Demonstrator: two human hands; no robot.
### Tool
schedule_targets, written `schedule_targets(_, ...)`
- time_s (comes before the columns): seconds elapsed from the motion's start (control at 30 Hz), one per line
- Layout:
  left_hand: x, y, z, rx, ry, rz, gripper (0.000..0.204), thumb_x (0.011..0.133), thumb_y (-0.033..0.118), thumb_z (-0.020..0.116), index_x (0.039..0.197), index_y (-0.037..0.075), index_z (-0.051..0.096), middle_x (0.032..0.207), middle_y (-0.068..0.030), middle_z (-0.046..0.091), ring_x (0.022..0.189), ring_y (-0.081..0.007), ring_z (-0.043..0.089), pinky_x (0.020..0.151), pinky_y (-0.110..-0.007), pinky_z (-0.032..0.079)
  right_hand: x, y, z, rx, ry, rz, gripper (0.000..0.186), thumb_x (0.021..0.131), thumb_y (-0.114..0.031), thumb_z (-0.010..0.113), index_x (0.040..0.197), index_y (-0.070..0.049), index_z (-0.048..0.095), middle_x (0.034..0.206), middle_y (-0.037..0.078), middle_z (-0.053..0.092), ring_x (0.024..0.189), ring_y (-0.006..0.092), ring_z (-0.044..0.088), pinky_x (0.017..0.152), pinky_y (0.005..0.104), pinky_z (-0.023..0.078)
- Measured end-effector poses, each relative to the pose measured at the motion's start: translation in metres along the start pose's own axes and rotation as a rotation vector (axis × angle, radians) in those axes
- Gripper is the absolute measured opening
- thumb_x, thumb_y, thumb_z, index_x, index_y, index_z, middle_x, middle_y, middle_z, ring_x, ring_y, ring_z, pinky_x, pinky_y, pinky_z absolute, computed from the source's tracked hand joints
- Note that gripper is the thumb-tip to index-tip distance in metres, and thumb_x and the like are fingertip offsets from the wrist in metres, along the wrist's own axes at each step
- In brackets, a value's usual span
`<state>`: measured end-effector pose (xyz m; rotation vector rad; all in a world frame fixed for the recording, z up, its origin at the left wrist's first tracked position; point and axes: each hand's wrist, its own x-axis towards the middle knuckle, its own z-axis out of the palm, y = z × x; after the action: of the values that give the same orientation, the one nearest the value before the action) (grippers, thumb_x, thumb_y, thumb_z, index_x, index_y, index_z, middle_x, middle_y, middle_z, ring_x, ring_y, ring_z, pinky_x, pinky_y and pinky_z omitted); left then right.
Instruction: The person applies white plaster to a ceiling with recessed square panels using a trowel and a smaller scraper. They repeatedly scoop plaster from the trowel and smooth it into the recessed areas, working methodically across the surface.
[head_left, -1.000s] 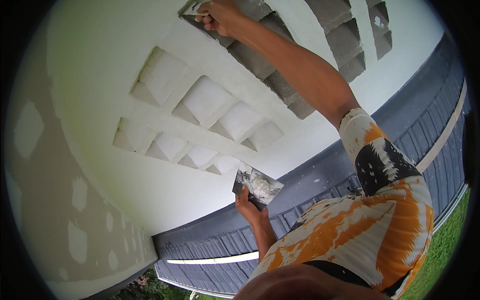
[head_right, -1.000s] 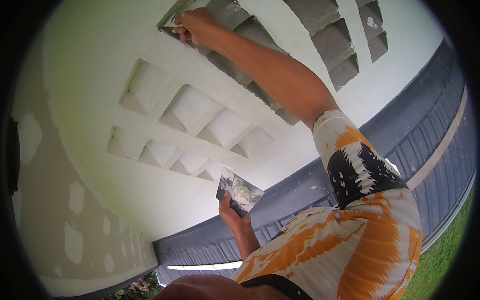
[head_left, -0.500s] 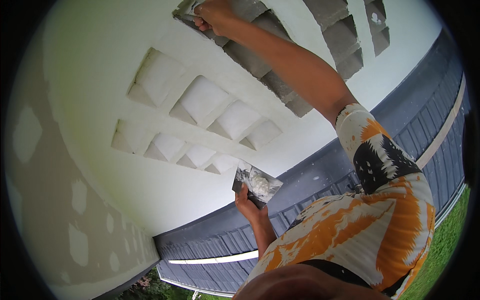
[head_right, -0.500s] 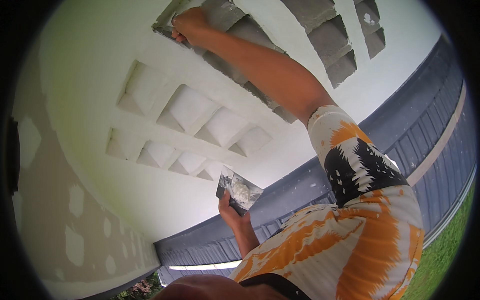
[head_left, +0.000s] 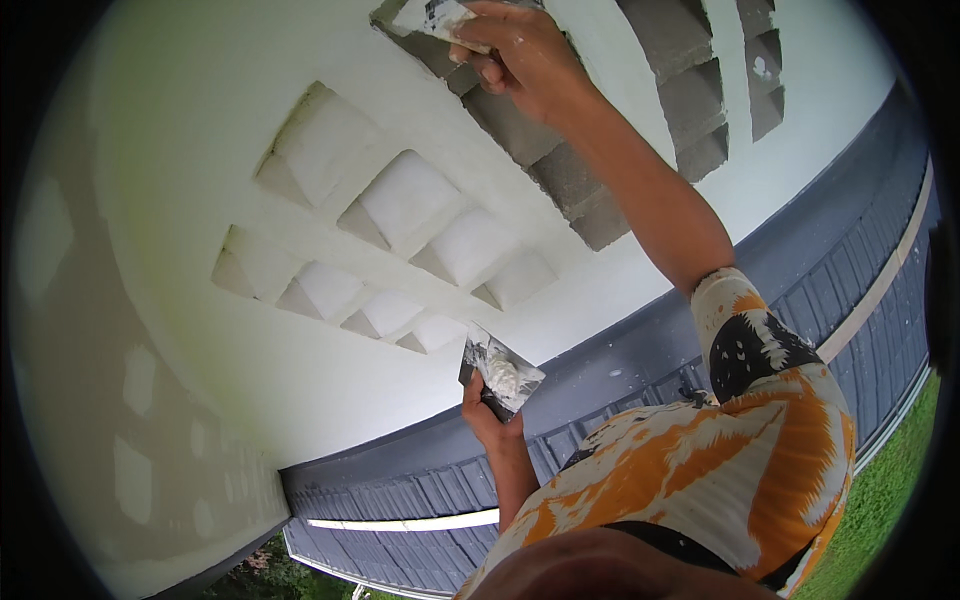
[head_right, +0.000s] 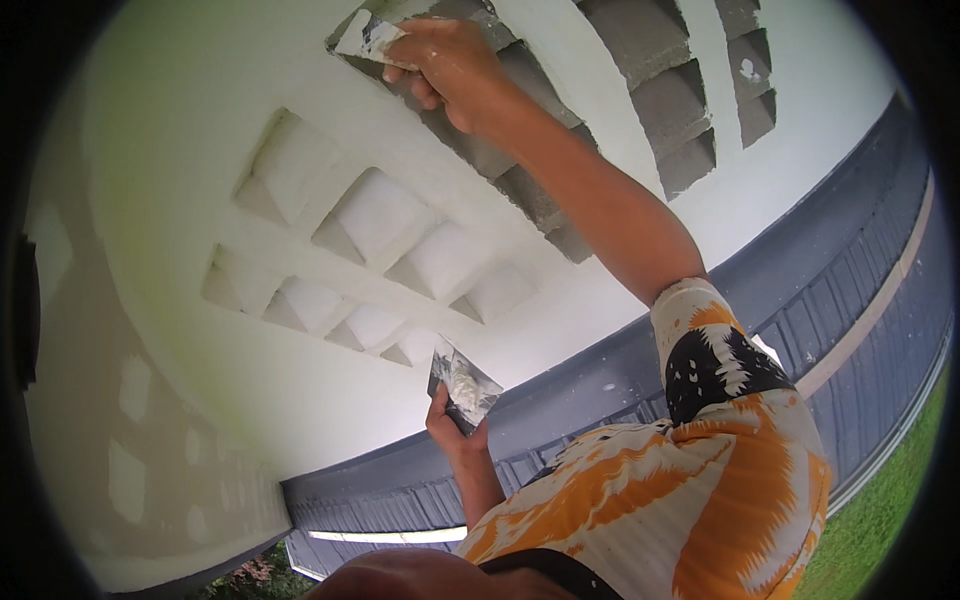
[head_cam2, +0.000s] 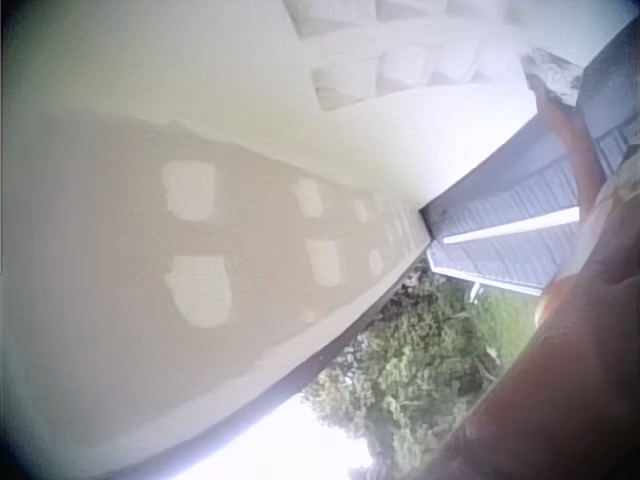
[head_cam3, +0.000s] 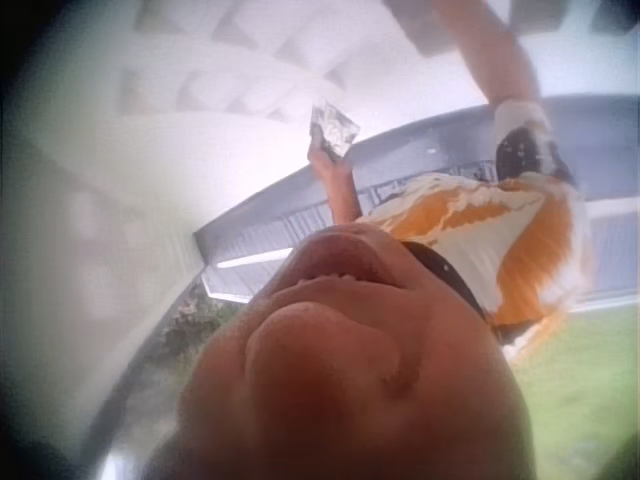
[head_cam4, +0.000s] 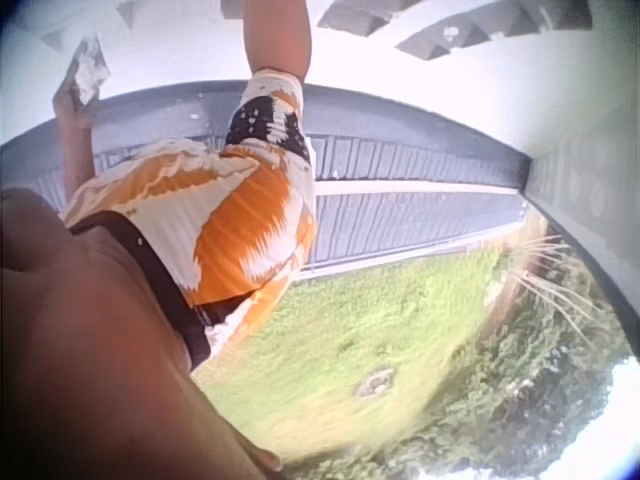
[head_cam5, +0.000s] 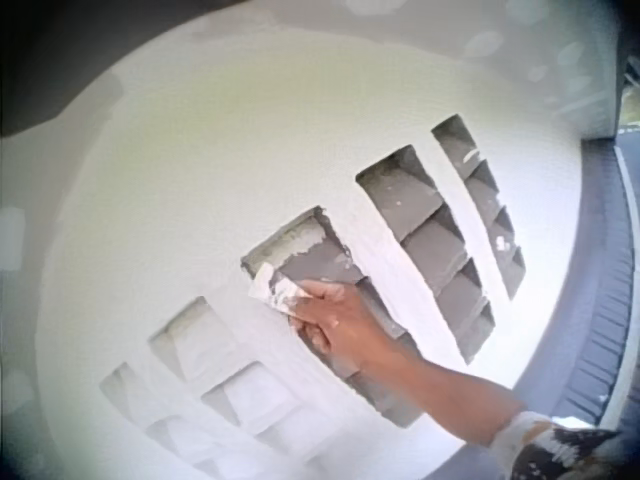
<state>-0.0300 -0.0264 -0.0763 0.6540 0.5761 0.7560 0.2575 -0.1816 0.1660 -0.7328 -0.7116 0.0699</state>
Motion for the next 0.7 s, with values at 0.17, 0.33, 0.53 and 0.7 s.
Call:
schedule_targets(0.17,0.046,0.008,0.007,-0.416,-0.426,-0.348,0.024,0.091,0.009,0.049,0.107,-0.002,0.062,0.092,-0.0106,0.069,0.055,-0.0108,0.047,0.041,-0.020,0.036,-0.114,0.061,-0.019,-0.510,-0.479,-0.354,0.035,0.091,-0.009,0.062,0.126,-0.007,0.065,0.091,0.008,0.065,0.068,0.0145,0.062,0.051,0.0311,0.049)
schedule_targets(0.33,0.049,0.012,0.042,-0.489,-0.532,-0.497,0.035,0.094,0.014,0.045,0.119,-0.006,0.058,0.098,-0.0173,0.070,0.058,-0.0134,0.049,0.042,-0.020,0.037,-0.168,0.061,-0.027,-1.204,-0.840,-0.329,0.037,0.084,-0.002,0.060,0.119,-0.011,0.067,0.082,0.012,0.060,0.065,0.0262,0.063,0.053,0.0347,0.051)
schedule_targets(0.53,0.039,0.042,0.041,-0.528,-0.673,-0.402,0.040,0.097,0.016,0.046,0.129,-0.006,0.054,0.104,-0.0186,0.071,0.061,-0.0151,0.053,0.044,-0.021,0.039,-0.109,0.051,-0.043,-0.795,-0.248,-0.013,0.029,0.092,-0.006,0.053,0.119,-0.005,0.064,0.082,0.011,0.060,0.058,0.0169,0.059,0.053,0.0331,0.050)
schedule_targets(0.7,0.033,0.032,0.043,-0.450,-0.608,-0.374,0.038,0.096,0.014,0.046,0.127,-0.005,0.054,0.099,-0.0173,0.071,0.057,-0.0131,0.049,0.042,-0.021,0.036,0.035,0.033,-0.021,-0.026,0.062,0.057,0.023,0.096,-0.007,0.042,0.110,0.002,0.057,0.085,0.010,0.063,0.060,0.0156,0.058,0.054,0.0297,0.049)
